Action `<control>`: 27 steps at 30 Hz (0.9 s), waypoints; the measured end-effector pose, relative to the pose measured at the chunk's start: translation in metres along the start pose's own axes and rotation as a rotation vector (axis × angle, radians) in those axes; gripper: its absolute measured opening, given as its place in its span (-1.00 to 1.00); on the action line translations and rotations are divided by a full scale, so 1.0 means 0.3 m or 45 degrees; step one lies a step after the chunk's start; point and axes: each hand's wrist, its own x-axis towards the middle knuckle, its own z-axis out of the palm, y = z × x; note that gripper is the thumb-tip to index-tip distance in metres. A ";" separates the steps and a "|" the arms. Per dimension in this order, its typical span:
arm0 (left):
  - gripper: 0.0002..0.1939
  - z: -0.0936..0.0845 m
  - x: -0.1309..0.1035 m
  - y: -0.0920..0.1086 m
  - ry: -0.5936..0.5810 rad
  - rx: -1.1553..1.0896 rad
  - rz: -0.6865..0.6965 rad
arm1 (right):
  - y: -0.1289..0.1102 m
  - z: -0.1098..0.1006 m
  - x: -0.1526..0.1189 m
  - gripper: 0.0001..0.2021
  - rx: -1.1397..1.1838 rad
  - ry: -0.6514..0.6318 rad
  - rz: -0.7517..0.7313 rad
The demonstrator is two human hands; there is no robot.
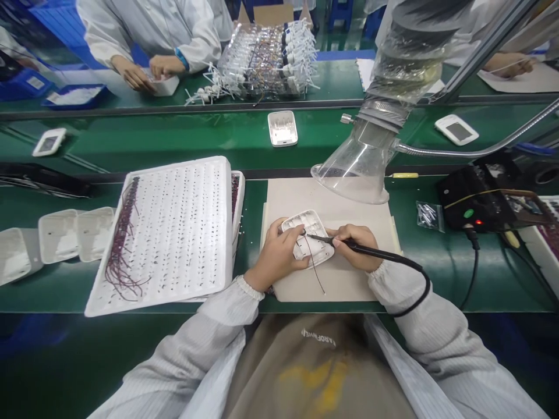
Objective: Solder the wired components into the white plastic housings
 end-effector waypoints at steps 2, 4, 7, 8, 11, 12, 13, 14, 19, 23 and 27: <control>-0.21 0.001 0.002 0.001 -0.013 -0.018 -0.023 | 0.002 -0.001 0.001 -0.78 0.031 0.003 0.034; -0.15 0.000 0.006 0.003 -0.041 -0.038 -0.048 | 0.000 0.000 0.001 -0.80 0.038 -0.020 0.059; -0.03 -0.010 0.020 0.009 -0.109 -0.067 -0.089 | -0.011 0.003 0.006 -0.85 0.027 -0.072 0.080; -0.01 -0.015 0.026 0.011 -0.140 -0.081 -0.115 | -0.017 0.004 0.010 -0.87 0.006 -0.097 0.080; 0.05 -0.033 0.046 0.014 -0.242 -0.135 -0.221 | -0.042 0.006 0.026 -0.89 -0.130 -0.194 0.036; 0.06 -0.038 0.052 0.013 -0.267 -0.152 -0.249 | -0.050 0.007 0.031 -0.89 -0.183 -0.229 0.008; 0.07 -0.041 0.057 0.012 -0.285 -0.165 -0.267 | -0.056 0.008 0.036 -0.89 -0.226 -0.257 -0.024; 0.07 -0.044 0.061 0.011 -0.297 -0.175 -0.278 | -0.061 0.010 0.040 -0.89 -0.253 -0.276 -0.057; 0.06 -0.047 0.067 0.009 -0.316 -0.191 -0.281 | -0.064 0.015 0.047 -0.89 -0.337 -0.315 -0.169; 0.06 -0.047 0.066 0.011 -0.324 -0.200 -0.283 | -0.060 0.016 0.049 -0.86 -0.383 -0.329 -0.208; 0.06 -0.047 0.065 0.012 -0.312 -0.205 -0.280 | -0.060 0.018 0.049 -0.85 -0.404 -0.324 -0.217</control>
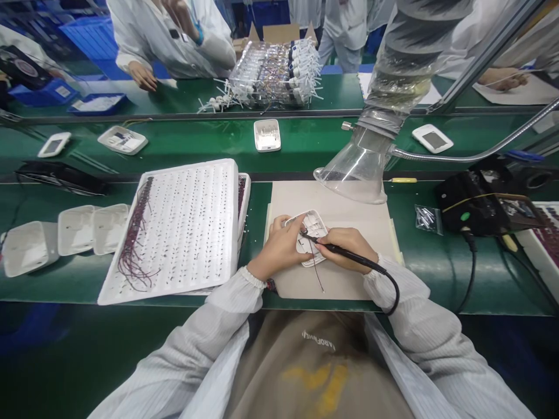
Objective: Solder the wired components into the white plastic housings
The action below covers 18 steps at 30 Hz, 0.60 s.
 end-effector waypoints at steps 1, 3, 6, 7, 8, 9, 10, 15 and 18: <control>0.06 0.000 0.000 0.000 -0.002 0.000 -0.001 | 0.000 0.000 0.000 -0.85 -0.002 0.003 0.002; 0.06 -0.001 -0.001 0.001 -0.008 0.000 -0.006 | 0.000 0.000 0.000 -0.84 -0.005 0.003 0.001; 0.05 -0.003 -0.002 0.004 -0.013 -0.001 -0.012 | -0.001 -0.001 0.003 -0.83 -0.014 0.002 -0.015; 0.05 -0.004 -0.003 0.005 -0.013 -0.002 -0.016 | -0.001 -0.002 0.004 -0.84 -0.018 0.001 -0.024; 0.06 -0.005 -0.002 0.007 -0.014 -0.004 -0.021 | -0.001 -0.002 0.005 -0.84 -0.020 0.001 -0.032; 0.06 -0.006 -0.002 0.008 -0.015 -0.006 -0.026 | -0.001 -0.003 0.006 -0.84 -0.022 0.000 -0.037; 0.06 -0.007 -0.001 0.010 -0.017 -0.009 -0.029 | -0.001 -0.003 0.006 -0.84 -0.025 -0.004 -0.038; 0.04 -0.013 0.002 0.016 -0.025 -0.021 -0.038 | 0.003 -0.001 0.002 -0.81 -0.021 -0.062 0.009; 0.04 -0.012 0.000 0.016 -0.018 -0.025 -0.036 | 0.006 0.001 -0.001 -0.82 -0.016 -0.075 0.005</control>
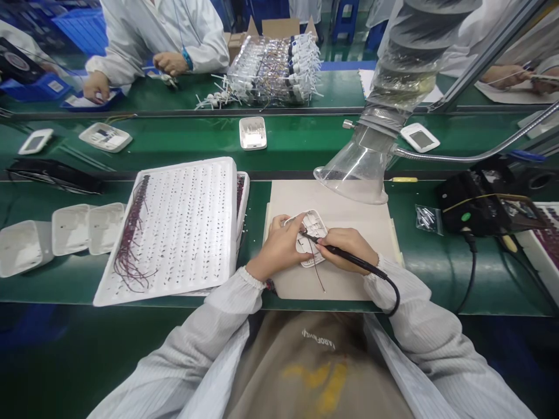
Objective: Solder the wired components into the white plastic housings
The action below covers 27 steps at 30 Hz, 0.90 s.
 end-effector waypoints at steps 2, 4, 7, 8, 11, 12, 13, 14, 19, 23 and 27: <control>0.04 0.004 -0.003 -0.004 0.019 0.001 0.016 | 0.001 0.001 0.000 -0.82 -0.002 0.000 -0.004; 0.05 0.010 -0.006 -0.009 0.052 0.010 0.042 | 0.000 0.000 0.001 -0.81 -0.008 -0.005 0.003; 0.11 0.018 -0.010 -0.018 0.113 0.052 0.092 | -0.004 -0.002 0.003 -0.78 -0.026 -0.016 0.015; 0.13 0.021 -0.011 -0.020 0.132 0.071 0.111 | -0.005 -0.003 0.003 -0.77 -0.030 -0.021 0.019; 0.17 0.024 -0.015 -0.022 0.170 0.111 0.141 | -0.010 -0.005 0.005 -0.74 -0.023 -0.038 0.026; 0.17 0.024 -0.016 -0.021 0.175 0.116 0.139 | -0.012 -0.005 0.006 -0.73 -0.020 -0.039 0.025; 0.17 0.024 -0.018 -0.020 0.179 0.116 0.134 | -0.013 -0.006 0.007 -0.73 -0.020 -0.038 0.021; 0.16 0.023 -0.019 -0.019 0.180 0.114 0.124 | -0.014 -0.006 0.008 -0.73 -0.022 -0.038 0.017; 0.16 0.023 -0.021 -0.016 0.163 0.095 0.076 | -0.018 -0.007 0.011 -0.74 -0.024 -0.027 0.008; 0.14 0.023 -0.022 -0.013 0.153 0.087 0.055 | -0.015 -0.008 0.011 -0.73 -0.020 -0.041 0.016; 0.15 0.028 -0.023 -0.016 0.169 0.052 0.033 | -0.010 -0.006 0.008 -0.73 -0.056 -0.078 0.036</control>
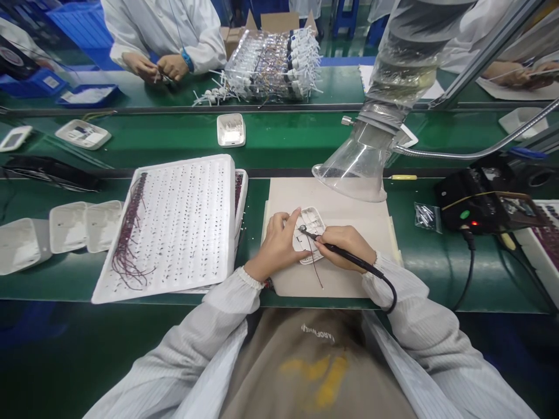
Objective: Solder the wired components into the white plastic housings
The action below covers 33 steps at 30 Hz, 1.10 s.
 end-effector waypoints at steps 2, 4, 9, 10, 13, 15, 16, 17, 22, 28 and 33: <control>0.17 0.004 0.000 -0.003 0.012 -0.017 -0.005 | 0.001 0.001 0.000 -0.74 -0.011 -0.002 -0.007; 0.18 0.008 0.000 -0.006 0.019 -0.025 -0.013 | 0.001 0.001 0.001 -0.74 -0.005 0.008 -0.022; 0.18 0.013 0.000 -0.009 0.016 -0.043 -0.036 | -0.002 -0.003 -0.001 -0.76 0.007 -0.007 -0.024; 0.19 0.013 -0.001 -0.010 0.020 -0.046 -0.032 | -0.002 -0.003 -0.001 -0.77 0.013 -0.012 -0.025; 0.19 0.013 -0.001 -0.015 0.034 -0.048 -0.011 | -0.001 0.001 -0.003 -0.76 0.072 0.018 -0.011; 0.18 0.013 0.000 -0.017 0.035 -0.045 0.001 | 0.005 0.004 -0.005 -0.77 0.131 0.065 0.001; 0.18 0.013 0.000 -0.017 0.034 -0.041 0.006 | 0.010 0.004 -0.008 -0.79 0.161 0.097 0.008; 0.18 0.013 0.000 -0.017 0.032 -0.035 0.012 | 0.017 0.003 -0.013 -0.80 0.186 0.138 0.019; 0.15 0.003 -0.015 -0.003 0.073 0.065 0.067 | 0.074 -0.014 -0.072 -0.84 0.238 0.562 0.206; -0.02 -0.075 -0.064 0.005 -0.137 0.214 0.336 | 0.136 -0.041 -0.171 -0.85 0.149 0.834 0.329; -0.55 -0.137 -0.127 0.040 -0.343 0.532 0.414 | 0.149 -0.055 -0.207 -0.91 0.113 0.769 0.238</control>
